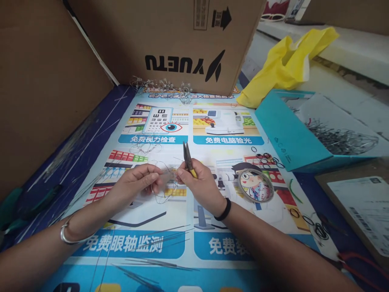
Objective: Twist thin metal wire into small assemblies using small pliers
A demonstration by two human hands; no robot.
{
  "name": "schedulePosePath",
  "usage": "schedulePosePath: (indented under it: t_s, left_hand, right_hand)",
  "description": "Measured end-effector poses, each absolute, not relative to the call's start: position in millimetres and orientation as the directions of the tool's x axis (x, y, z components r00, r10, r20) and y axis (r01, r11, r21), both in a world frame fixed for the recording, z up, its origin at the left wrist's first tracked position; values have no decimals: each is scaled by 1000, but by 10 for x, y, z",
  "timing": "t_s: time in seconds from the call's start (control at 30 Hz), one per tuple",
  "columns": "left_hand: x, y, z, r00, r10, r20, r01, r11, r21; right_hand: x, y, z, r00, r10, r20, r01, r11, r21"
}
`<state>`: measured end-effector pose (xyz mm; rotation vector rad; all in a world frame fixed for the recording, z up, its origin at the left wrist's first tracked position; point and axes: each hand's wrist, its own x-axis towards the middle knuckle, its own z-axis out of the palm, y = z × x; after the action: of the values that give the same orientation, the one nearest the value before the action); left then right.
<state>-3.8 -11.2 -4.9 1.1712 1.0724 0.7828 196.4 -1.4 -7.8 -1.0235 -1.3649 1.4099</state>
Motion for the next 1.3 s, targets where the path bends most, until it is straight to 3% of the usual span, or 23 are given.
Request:
schedulePosePath:
  t_s: [0.13, 0.5, 0.63, 0.73, 0.87, 1.0, 1.3]
  left_hand:
    - [-34, -106, -42, 329, 910, -253, -29, 278, 960]
    - [-36, -94, -38, 346, 902, -257, 28, 264, 964]
    - [-51, -88, -54, 329, 906, -265, 56, 262, 963]
    - [-61, -96, -56, 322, 908, -269, 131, 239, 962]
    - [-54, -111, -46, 328, 916, -232, 215, 167, 962]
    - [-48, -117, -56, 355, 915, -192, 305, 81, 949]
    - [-37, -117, -100, 339, 926, -166, 322, 51, 945]
  right_hand:
    - [1959, -25, -82, -284, 959, 15, -76, -7, -997]
    - [1961, -17, -88, -365, 925, -105, -254, -208, -945]
    - [1972, -17, -46, -361, 928, -93, -178, -166, -970]
    - [1982, -41, -2, -341, 939, -47, 30, -39, -999]
    - [1995, -62, 50, -335, 940, 66, 280, 167, -945]
    - [1999, -44, 43, -324, 945, 33, 260, 122, -958]
    - [2013, -7, -6, -355, 934, -24, 173, 40, -984]
